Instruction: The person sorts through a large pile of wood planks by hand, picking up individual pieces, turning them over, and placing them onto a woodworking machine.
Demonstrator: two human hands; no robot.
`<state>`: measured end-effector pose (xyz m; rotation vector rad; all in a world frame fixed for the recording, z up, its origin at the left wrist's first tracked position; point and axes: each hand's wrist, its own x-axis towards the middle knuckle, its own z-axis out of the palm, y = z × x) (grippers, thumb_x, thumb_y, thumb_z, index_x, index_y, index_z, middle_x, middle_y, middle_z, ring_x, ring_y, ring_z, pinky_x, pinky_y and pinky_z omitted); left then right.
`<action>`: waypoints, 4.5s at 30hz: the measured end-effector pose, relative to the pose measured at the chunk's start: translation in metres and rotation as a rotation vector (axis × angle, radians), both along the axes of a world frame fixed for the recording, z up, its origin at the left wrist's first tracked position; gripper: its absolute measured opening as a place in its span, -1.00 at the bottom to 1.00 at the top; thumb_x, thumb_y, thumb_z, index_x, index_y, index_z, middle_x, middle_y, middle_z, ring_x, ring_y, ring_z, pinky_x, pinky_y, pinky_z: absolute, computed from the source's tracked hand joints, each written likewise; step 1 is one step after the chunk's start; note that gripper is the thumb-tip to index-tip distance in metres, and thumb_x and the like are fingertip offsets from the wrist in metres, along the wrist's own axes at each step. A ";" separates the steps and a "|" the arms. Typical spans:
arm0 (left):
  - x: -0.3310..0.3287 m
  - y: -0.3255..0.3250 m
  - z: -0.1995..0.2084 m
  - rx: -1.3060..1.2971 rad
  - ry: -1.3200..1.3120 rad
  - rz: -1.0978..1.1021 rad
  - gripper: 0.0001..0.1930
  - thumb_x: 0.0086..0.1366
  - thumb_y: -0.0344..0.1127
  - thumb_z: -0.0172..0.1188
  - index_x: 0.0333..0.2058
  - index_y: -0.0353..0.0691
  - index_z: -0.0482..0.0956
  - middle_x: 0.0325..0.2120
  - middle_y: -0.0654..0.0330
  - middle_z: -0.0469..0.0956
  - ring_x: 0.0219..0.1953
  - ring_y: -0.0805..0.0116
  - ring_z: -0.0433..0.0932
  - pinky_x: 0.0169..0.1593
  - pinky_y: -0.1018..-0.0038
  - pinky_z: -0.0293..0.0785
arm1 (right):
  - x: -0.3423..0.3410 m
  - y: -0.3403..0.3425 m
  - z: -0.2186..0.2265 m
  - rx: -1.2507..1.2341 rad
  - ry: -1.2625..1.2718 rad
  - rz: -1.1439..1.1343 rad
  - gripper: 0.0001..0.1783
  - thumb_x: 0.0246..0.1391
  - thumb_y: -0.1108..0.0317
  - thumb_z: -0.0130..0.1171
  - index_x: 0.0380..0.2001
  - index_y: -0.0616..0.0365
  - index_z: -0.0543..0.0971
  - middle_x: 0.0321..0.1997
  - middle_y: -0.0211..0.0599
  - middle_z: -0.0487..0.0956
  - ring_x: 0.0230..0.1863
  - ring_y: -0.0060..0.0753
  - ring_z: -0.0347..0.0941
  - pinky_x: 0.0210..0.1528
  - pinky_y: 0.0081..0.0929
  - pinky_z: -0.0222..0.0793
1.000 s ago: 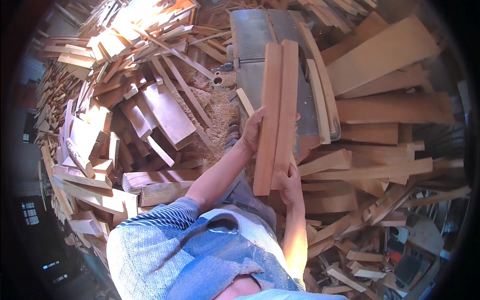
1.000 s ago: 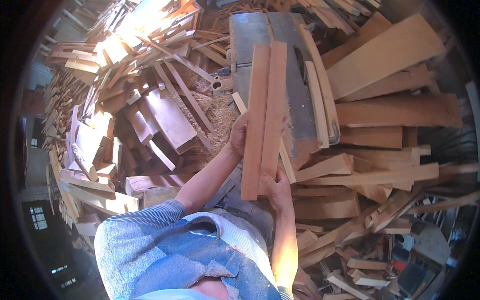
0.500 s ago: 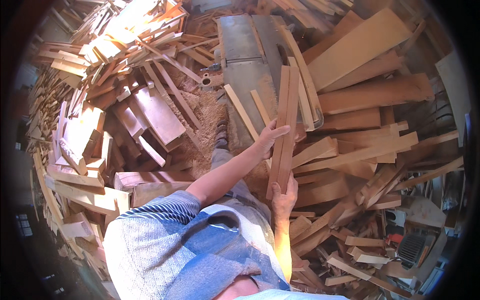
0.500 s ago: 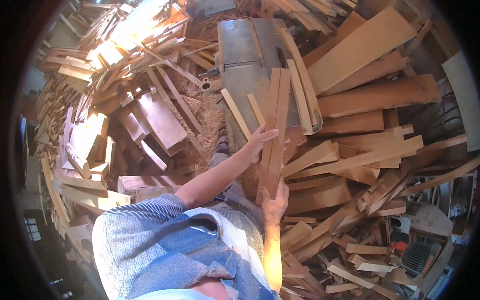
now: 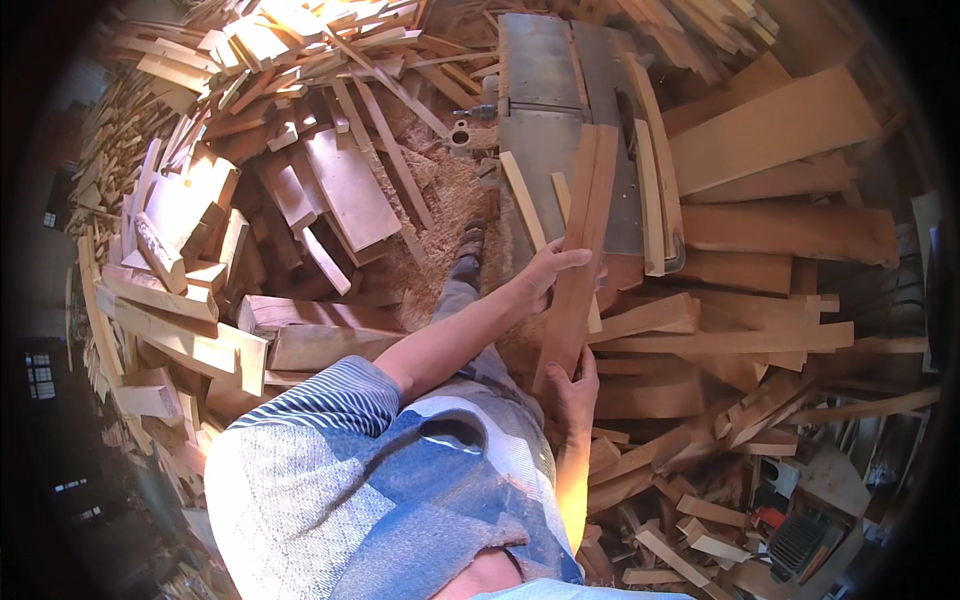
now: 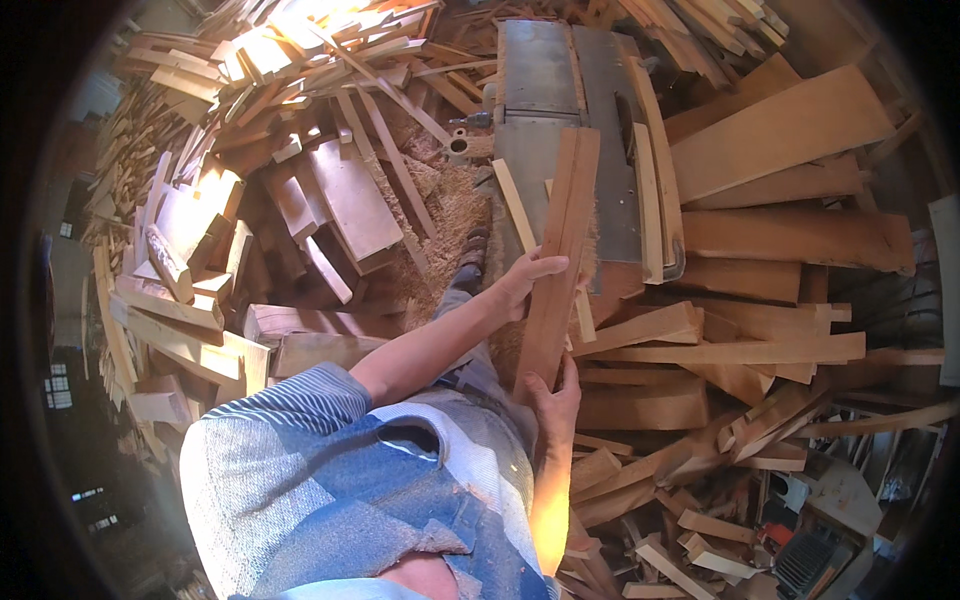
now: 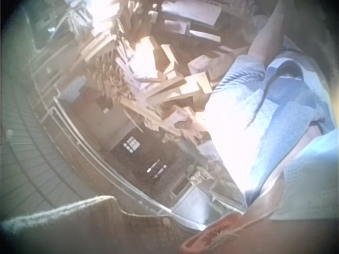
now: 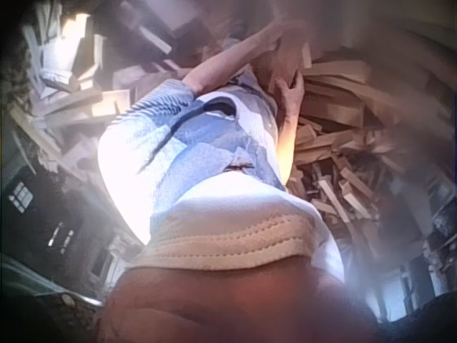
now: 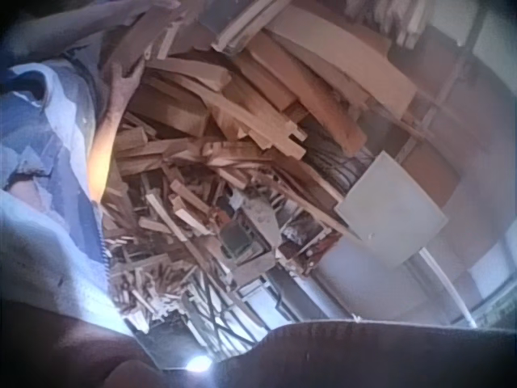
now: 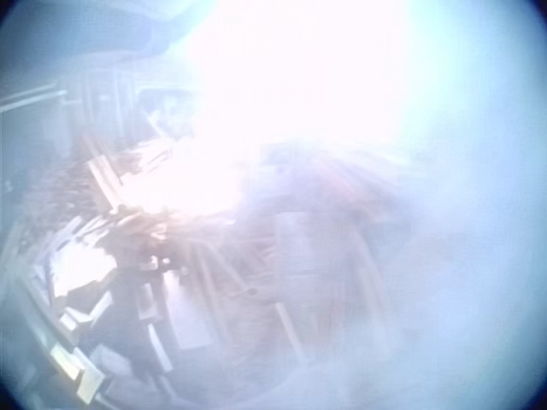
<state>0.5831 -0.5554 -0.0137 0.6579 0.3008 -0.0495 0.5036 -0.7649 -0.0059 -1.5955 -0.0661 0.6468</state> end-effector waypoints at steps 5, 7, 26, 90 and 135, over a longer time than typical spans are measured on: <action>0.001 0.013 -0.006 -0.087 -0.030 0.004 -0.49 0.23 -0.11 0.41 0.05 -0.18 0.43 -0.21 0.09 0.61 -0.23 0.26 0.65 -0.13 0.26 0.66 | 0.001 0.010 0.011 -0.020 0.055 0.010 -0.15 0.06 0.28 0.44 0.35 0.33 0.31 0.21 -0.15 0.52 0.17 -0.32 0.46 0.21 -0.36 0.38; 0.000 0.013 -0.005 -0.071 -0.031 -0.009 -0.50 0.24 -0.01 0.37 0.03 -0.16 0.48 -0.21 0.09 0.64 -0.19 0.31 0.64 -0.07 0.34 0.64 | 0.007 0.005 0.006 0.094 0.177 0.025 -0.26 0.17 0.19 0.33 0.33 0.32 0.33 0.20 -0.16 0.53 0.15 -0.31 0.48 0.18 -0.35 0.42; 0.030 0.038 -0.128 1.038 0.461 -0.133 -0.46 0.17 -0.06 0.35 -0.01 -0.36 0.53 0.03 -0.24 0.52 0.10 -0.13 0.54 0.08 0.14 0.50 | 0.031 -0.084 -0.044 0.080 0.083 -0.321 -0.26 0.09 0.08 0.40 0.20 0.37 0.44 0.02 -0.19 0.57 -0.05 -0.35 0.52 0.04 -0.42 0.45; 0.188 0.172 -0.177 2.204 0.245 -0.070 -0.34 0.42 0.08 -0.04 0.26 -0.38 0.31 0.46 -0.11 0.04 0.55 -0.09 -0.19 0.54 -0.02 -0.30 | 0.190 0.192 -0.160 -0.734 -1.039 0.276 -0.18 -0.11 0.11 0.46 0.23 0.21 0.46 -0.23 -0.13 0.40 -0.22 -0.06 0.41 -0.19 -0.13 0.42; 0.388 0.369 -0.201 2.323 0.012 0.220 -0.46 0.32 -0.04 0.04 0.13 -0.33 0.40 0.32 -0.10 0.26 0.46 -0.17 0.07 0.44 -0.09 0.04 | 0.371 0.389 -0.179 -0.782 -1.169 0.189 -0.28 -0.08 0.16 0.40 0.16 0.26 0.51 -0.28 -0.16 0.38 -0.24 -0.10 0.42 -0.21 -0.23 0.44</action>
